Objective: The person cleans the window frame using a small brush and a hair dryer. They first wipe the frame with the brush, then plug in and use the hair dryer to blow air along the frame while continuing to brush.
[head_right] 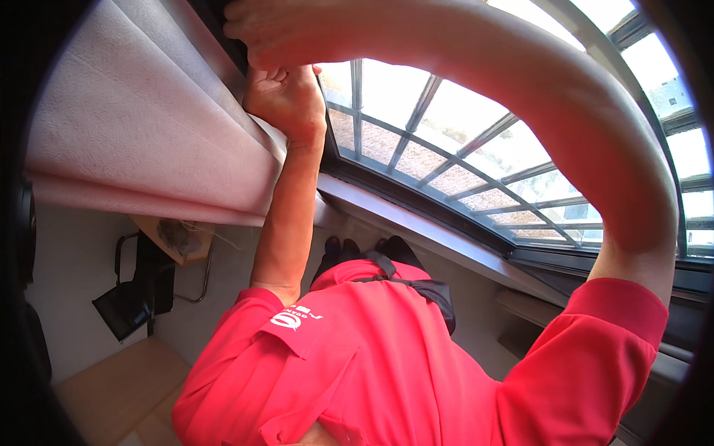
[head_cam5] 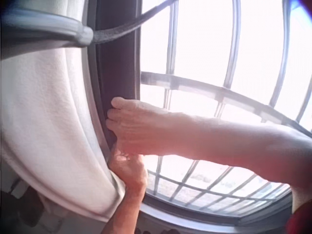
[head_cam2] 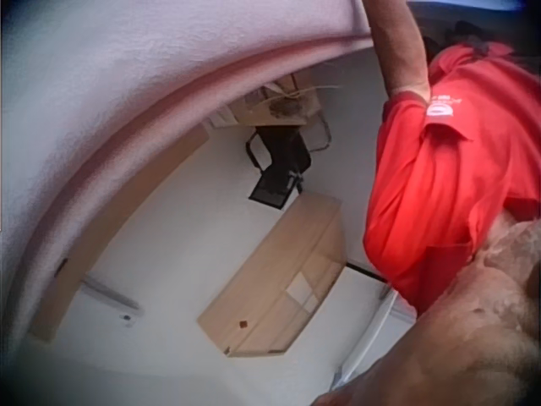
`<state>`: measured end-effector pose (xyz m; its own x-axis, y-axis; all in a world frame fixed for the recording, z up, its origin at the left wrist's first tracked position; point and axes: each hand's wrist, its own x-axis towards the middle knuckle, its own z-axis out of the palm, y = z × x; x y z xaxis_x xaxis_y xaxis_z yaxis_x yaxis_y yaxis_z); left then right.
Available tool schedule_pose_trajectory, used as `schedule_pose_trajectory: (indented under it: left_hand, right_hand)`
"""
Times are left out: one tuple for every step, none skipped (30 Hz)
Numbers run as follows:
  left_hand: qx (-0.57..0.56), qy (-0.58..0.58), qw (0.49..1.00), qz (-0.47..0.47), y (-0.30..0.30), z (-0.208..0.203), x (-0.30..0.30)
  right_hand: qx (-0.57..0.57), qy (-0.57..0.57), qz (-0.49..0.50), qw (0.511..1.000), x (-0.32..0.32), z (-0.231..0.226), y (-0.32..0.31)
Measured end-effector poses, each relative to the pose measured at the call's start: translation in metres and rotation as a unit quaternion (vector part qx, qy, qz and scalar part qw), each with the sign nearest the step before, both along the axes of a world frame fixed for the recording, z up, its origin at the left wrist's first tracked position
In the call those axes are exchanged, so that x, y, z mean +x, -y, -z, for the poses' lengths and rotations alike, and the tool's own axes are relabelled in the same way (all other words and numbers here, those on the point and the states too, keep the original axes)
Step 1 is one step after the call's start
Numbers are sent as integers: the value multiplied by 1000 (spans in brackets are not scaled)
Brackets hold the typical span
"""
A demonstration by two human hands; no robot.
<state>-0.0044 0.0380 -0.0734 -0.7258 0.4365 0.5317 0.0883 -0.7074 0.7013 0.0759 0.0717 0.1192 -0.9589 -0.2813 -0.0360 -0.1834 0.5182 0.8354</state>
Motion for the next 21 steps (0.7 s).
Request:
schedule_pose_trajectory:
  left_hand:
    - [-5,2,1000,10,0,5,4]
    - [-9,6,1000,10,0,9,1]
    - [-11,11,1000,11,0,7,2]
    - [1,10,1000,-17,-3,5,4]
    - [-3,1,1000,1,-4,6,3]
    - [-3,2,1000,0,-3,0,6]
    - [-3,2,1000,0,-1,-6,8]
    - [-13,14,1000,-12,2,-10,10]
    - [-3,5,1000,-20,2,-9,10]
    - [6,-4,1000,-28,2,-6,9]
    - [18,-14,999,-33,0,-6,10]
    - [6,-81,992,-101,11,-21,12]
    - [-40,-85,992,-83,19,-15,15]
    - [-71,-86,991,-72,21,-7,13]
    - [-100,-86,989,-66,22,0,11]
    - [-45,-30,998,-25,25,4,17]
    - [16,8,1000,10,22,3,15]
    - [-28,-26,999,8,22,2,15]
    - [-84,-56,995,3,28,1,15]
    - [-85,-73,994,-9,33,-2,17]
    - [-78,-81,994,-6,34,-6,18]
  right_hand:
    - [-14,2,7,1000,-1,3,2]
    - [-24,5,8,1000,-8,3,2]
    - [-12,17,19,1000,-9,-2,5]
    - [0,30,30,999,-5,-8,7]
    - [14,39,44,998,-2,-15,5]
    - [-22,49,60,997,-3,-22,0]
    - [-11,55,85,995,-4,-24,-2]
    - [-5,60,115,992,-5,-23,1]
    - [-5,63,143,988,-2,-17,4]
    - [-12,-38,74,996,2,4,3]
    - [12,-81,48,996,3,13,4]
    - [20,-76,58,995,3,18,5]
    - [28,-71,68,995,4,24,5]
    - [4,-65,49,997,5,22,-2]
    - [-30,-40,69,996,5,18,0]
    - [-57,-43,72,995,9,16,4]
    - [-80,-60,63,993,6,14,4]
    - [-48,-37,87,994,11,14,4]
    - [-27,-11,113,993,15,15,10]
    - [-14,-10,121,993,16,15,16]
    - [-1,-8,129,992,18,14,20]
